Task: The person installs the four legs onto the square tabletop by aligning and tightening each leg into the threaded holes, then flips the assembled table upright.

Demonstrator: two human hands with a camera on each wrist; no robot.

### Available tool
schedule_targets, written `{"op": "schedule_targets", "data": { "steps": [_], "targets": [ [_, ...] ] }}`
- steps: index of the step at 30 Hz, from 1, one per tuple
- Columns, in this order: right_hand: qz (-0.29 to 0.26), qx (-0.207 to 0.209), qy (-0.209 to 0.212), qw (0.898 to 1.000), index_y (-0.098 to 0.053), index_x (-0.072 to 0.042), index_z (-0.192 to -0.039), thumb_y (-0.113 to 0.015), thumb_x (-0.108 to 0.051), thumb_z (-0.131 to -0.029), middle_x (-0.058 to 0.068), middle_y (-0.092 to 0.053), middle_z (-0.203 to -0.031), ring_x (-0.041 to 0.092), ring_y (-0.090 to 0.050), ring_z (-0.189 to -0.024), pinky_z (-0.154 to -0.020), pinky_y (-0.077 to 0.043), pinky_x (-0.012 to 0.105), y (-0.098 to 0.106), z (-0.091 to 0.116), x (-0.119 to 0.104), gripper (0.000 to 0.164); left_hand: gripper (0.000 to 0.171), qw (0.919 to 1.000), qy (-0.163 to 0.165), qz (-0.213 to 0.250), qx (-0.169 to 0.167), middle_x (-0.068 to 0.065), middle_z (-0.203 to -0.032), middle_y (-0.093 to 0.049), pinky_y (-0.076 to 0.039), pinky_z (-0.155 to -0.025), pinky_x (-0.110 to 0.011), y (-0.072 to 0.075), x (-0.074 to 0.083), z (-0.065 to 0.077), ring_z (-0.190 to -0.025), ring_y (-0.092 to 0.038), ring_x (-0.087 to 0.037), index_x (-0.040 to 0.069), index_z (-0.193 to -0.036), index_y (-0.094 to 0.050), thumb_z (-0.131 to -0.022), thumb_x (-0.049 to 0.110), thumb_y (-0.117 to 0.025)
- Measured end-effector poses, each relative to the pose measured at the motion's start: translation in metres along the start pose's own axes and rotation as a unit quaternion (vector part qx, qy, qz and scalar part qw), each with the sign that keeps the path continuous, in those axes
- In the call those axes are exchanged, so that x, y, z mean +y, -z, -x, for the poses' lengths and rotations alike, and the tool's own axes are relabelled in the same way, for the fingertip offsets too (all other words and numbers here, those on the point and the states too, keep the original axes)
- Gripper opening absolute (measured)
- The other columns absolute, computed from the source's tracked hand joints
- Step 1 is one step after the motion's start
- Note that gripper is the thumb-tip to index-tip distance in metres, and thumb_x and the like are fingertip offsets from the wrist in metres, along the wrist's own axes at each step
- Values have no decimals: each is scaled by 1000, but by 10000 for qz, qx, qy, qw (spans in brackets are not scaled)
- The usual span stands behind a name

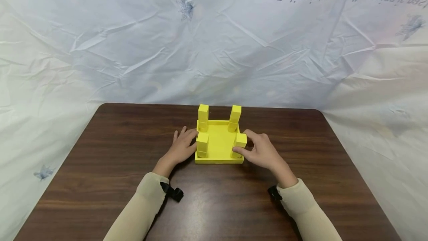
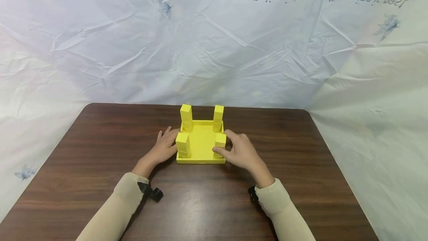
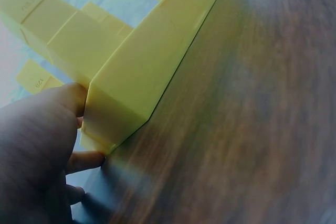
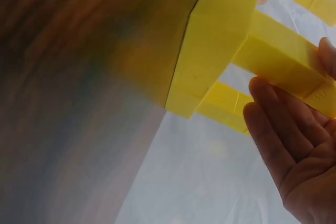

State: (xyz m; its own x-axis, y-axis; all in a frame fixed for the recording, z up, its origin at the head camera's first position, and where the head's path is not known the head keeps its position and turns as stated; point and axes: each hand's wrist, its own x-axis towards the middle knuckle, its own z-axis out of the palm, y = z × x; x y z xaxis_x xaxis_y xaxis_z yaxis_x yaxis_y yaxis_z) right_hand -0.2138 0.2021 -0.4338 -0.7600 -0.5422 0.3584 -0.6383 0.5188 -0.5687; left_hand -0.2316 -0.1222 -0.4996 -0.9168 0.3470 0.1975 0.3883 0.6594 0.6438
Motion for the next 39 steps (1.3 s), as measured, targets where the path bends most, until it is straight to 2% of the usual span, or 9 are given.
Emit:
{"op": "schedule_targets", "data": {
  "steps": [7,12,15,21,27,30,33,36,39],
  "targets": [
    [-126,125,-169,9997,-70,-18,-107,-88,-30,-90,-12,-62,-72,10,-43,-47,-54,-45,26,-1,-1,2,27,20,9999,25,160,33,-12,-162,-47,9,-122,-72,-1,-4,1,-159,-11,-50,22,-122,-64,-112,36,-54],
    [-317,144,-244,9991,-73,-17,-111,-90,-30,-88,-10,-74,-91,16,-64,-64,-62,-55,28,-2,-2,1,31,23,9998,44,180,36,-13,-163,-46,9,-122,-71,0,-5,1,-159,-11,-49,21,-125,-63,-112,37,-54],
    [-398,126,-222,9989,-74,-15,-115,-90,-29,-88,-9,-76,-97,13,-71,-76,-69,-61,31,-4,-3,-1,34,32,9998,79,189,32,-12,-164,-45,10,-123,-70,1,-6,1,-160,-10,-48,21,-135,-63,-113,40,-52],
    [-397,140,-326,9986,-67,-17,-96,-89,-28,-90,-5,-64,-73,21,-66,-66,-61,-56,30,-6,-3,-6,25,42,9999,46,155,-4,-11,-164,-44,11,-123,-69,2,-5,0,-160,-9,-47,20,-148,-57,-113,42,-50],
    [-112,136,-454,9988,-61,-18,-93,-87,-31,-91,1,-55,-65,26,-54,-57,-55,-44,27,-6,-4,-10,29,43,9999,46,87,-38,-11,-165,-43,11,-123,-69,3,-4,0,-160,-8,-47,20,-150,-56,-114,42,-48],
    [-175,42,-518,9985,-65,-18,-98,-87,-33,-91,-3,-64,-75,22,-64,-69,-63,-53,34,-4,-4,-10,27,42,9999,62,81,-26,-12,-165,-43,10,-123,-68,3,-3,0,-160,-9,-46,20,-149,-57,-114,41,-48],
    [-250,-96,-587,9979,-71,-17,-110,-89,-37,-88,-6,-73,-97,22,-71,-93,-81,-60,47,0,-4,-9,35,40,9998,60,185,-40,-10,-165,-43,11,-124,-67,4,-3,-1,-160,-8,-46,20,-147,-59,-114,40,-49],
    [-238,-289,-644,9972,-72,-16,-125,-93,-40,-82,-4,-74,-118,26,-69,-115,-97,-56,56,6,-4,-7,54,37,9993,71,348,-106,-11,-166,-42,12,-124,-66,7,-3,0,-160,-8,-46,20,-145,-61,-114,37,-48],
    [-226,-611,-628,9959,-67,-12,-138,-97,-37,-77,1,-70,-134,29,-62,-130,-107,-50,58,13,-3,-3,73,34,9983,95,546,-173,-14,-165,-42,11,-124,-67,12,-4,2,-160,-11,-46,19,-140,-64,-115,34,-48]
  ]
}}
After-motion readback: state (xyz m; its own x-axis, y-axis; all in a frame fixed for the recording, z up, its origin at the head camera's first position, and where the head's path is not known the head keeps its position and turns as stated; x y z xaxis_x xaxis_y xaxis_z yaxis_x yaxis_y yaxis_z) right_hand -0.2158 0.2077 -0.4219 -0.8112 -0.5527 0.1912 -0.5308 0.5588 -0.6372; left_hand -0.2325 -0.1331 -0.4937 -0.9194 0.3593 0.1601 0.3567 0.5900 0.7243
